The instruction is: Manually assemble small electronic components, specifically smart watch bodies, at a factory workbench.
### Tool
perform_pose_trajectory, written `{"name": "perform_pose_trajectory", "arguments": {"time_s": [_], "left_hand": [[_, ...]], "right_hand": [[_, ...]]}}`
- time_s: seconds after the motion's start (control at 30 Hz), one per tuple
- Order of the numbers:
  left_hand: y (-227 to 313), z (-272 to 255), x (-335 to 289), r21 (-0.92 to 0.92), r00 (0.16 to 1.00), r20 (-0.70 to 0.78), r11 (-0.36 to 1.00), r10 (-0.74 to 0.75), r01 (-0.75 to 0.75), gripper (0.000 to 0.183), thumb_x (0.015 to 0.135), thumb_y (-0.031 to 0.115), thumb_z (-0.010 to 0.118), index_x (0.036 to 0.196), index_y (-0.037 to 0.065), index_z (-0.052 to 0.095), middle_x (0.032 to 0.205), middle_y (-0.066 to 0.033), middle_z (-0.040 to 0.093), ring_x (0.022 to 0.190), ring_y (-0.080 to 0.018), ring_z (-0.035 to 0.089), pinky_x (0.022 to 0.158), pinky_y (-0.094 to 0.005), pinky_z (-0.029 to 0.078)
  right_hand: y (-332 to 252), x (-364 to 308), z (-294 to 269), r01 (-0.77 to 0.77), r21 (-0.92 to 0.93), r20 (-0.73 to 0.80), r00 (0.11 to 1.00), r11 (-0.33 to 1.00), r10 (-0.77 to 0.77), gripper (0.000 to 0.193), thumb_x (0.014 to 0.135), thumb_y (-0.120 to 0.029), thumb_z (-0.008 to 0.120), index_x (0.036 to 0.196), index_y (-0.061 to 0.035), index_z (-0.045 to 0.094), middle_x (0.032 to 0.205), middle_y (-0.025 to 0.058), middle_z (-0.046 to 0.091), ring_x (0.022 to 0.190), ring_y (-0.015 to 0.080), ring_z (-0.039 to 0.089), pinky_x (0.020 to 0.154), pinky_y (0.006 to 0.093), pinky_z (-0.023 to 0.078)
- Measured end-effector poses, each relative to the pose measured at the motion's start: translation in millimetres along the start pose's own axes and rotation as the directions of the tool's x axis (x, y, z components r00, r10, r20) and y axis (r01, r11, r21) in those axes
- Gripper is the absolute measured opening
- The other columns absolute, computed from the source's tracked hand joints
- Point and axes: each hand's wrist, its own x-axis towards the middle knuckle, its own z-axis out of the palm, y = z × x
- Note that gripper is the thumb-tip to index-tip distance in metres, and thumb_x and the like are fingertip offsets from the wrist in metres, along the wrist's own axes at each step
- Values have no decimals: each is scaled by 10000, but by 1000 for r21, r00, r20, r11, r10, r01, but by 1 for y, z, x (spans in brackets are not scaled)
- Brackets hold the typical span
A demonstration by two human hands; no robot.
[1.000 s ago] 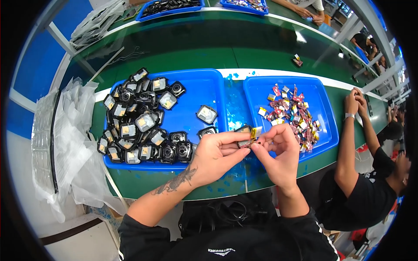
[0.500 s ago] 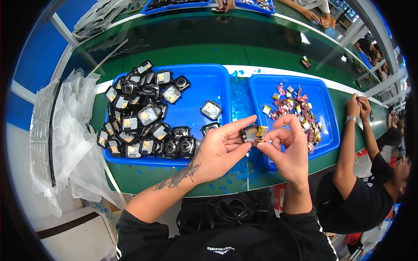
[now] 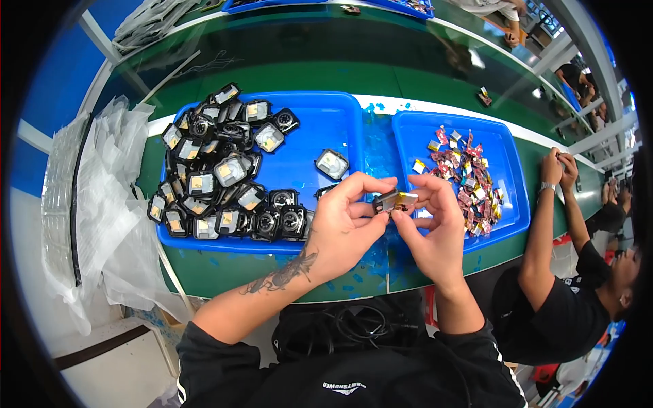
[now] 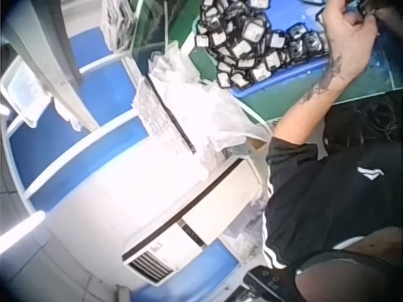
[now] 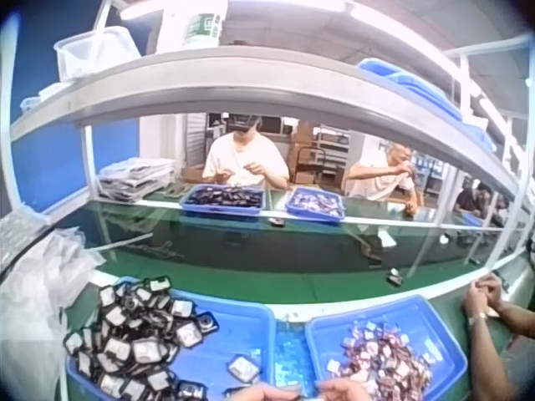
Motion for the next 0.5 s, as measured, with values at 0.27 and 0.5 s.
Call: {"name": "perform_pose_trajectory", "arguments": {"time_s": [0.27, 0.5], "left_hand": [[20, 1, 0, -86, 996, -54, 994, -70, 65, 563, 852, -43, 632, 1366, -2, 405, 1228, -161, 546, 959, -206, 671, 779, -254, 554], [18, 7, -10, 386, 961, -67, 895, 269, -223, 492, 866, -25, 627, 1320, 13, 441, 1217, -140, 531, 938, -156, 644, 689, -231, 530]], "right_hand": [[-9, 16, -6, -81, 222, 144, 988, 972, 50, 449, 795, 73, 675, 1208, -9, 520, 914, 44, 615, 785, 62, 590, 628, 174, 498], [15, 199, -23, -106, -184, 158, 978, 977, 136, 462, 754, -136, 761, 1157, -27, 561, 825, 73, 691, 709, 80, 565, 579, 235, 422]]}}
